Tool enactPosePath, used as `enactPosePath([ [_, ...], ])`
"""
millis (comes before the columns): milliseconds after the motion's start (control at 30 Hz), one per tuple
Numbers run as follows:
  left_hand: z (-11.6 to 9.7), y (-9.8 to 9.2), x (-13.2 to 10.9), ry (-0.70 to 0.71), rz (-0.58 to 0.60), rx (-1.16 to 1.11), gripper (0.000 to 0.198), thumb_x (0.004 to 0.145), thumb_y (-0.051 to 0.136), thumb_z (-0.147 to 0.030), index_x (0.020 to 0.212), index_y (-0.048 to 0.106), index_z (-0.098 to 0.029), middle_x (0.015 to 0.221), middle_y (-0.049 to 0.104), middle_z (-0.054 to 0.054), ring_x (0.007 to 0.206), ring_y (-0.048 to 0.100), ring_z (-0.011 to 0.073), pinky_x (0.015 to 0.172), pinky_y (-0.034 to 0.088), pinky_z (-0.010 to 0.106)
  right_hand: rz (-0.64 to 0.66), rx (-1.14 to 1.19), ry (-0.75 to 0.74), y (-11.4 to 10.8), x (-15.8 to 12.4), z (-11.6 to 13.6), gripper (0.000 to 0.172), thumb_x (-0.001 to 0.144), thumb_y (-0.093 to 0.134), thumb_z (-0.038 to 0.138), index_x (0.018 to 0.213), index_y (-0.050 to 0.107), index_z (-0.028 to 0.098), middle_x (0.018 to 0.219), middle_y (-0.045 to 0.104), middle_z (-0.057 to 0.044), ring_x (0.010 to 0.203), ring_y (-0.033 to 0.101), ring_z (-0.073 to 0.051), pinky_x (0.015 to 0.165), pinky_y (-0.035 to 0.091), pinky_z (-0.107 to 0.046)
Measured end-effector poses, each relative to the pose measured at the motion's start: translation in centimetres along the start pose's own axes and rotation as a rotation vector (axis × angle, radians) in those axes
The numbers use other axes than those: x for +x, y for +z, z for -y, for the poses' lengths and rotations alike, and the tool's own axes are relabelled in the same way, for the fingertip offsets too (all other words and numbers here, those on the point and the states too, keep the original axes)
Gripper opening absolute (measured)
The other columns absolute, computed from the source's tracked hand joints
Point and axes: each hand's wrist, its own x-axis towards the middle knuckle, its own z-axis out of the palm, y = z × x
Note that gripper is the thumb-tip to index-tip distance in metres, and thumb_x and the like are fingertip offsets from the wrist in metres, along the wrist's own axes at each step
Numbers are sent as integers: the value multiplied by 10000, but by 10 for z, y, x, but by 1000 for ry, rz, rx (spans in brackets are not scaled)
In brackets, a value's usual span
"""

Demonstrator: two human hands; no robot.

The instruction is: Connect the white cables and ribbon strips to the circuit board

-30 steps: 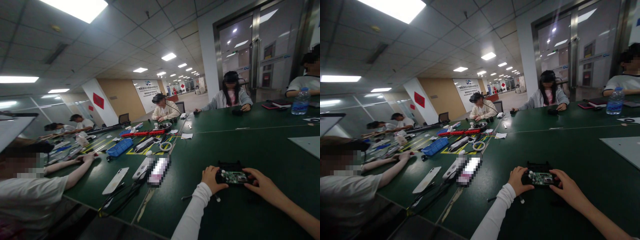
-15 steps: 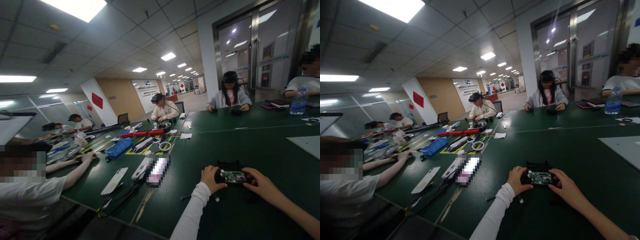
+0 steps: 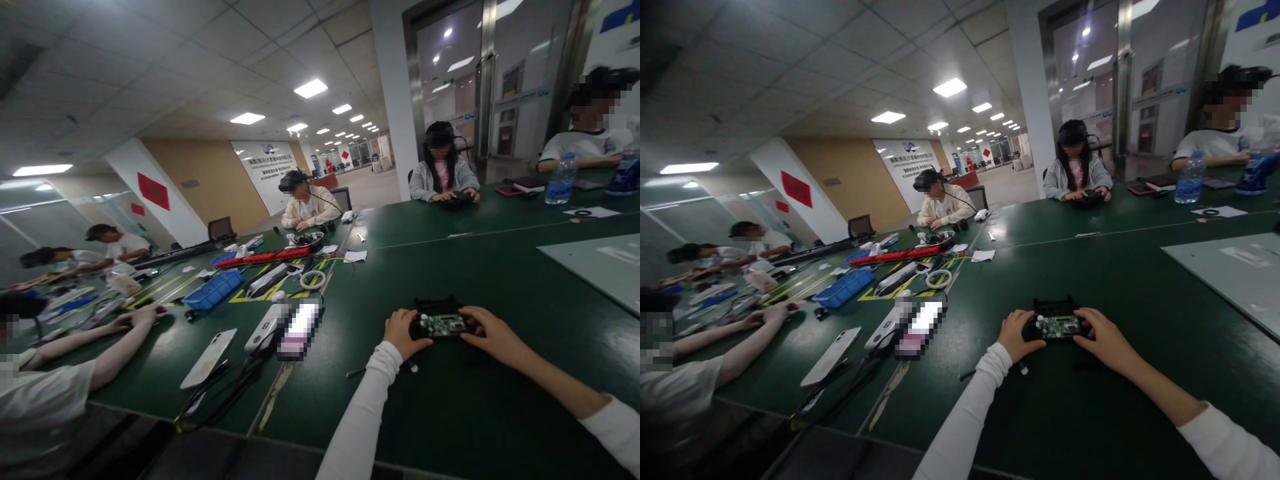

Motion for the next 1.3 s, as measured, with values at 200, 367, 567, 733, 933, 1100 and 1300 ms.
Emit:
enactPosePath([
  [200,0,7,8,24,0,13,699,584,626,-551,1172,415,-237,1117,462,54,1046,414,240,869,343,393,-4,-30,15,-10,-1,8,494,722,520,364,1184,424,217,1204,399,-59,811,526,-135,685,495,-267],
  [367,0,8,8,31,8,16,700,590,620,-552,1180,407,-240,1107,459,52,1029,421,240,858,351,394,14,-57,31,-12,-2,8,504,725,526,380,1188,425,207,1206,392,-69,791,528,-132,684,504,-275],
  [567,1,8,7,40,17,12,684,608,599,-565,1178,412,-237,1111,459,57,1027,421,242,854,354,395,36,-55,80,-12,-2,6,541,729,529,397,1222,388,226,1141,446,-75,740,540,-134,644,518,-284],
  [733,0,7,6,44,14,14,679,612,593,-567,1175,416,-230,1112,460,61,1027,423,243,852,357,396,22,-63,67,-10,-3,4,527,725,527,414,1206,409,230,1147,448,-69,754,545,-139,640,520,-279],
  [933,-3,5,5,20,28,13,686,608,599,-565,1182,407,-241,1110,459,56,1029,422,247,861,348,405,23,-40,48,-9,-3,1,526,722,527,409,1201,415,224,1176,431,-69,762,547,-141,662,516,-286],
  [1100,-1,6,3,44,24,18,693,614,578,-584,1185,405,-230,1112,457,61,1028,420,244,856,353,403,39,-61,74,-7,-1,-7,541,722,524,424,1211,401,230,1130,455,-72,763,542,-149,646,514,-296],
  [1300,1,9,3,39,17,28,704,602,584,-588,1185,402,-237,1110,457,62,1029,417,248,861,346,407,47,-65,49,-6,0,-11,571,707,533,441,1221,390,235,1107,474,-69,731,543,-145,655,507,-315],
])
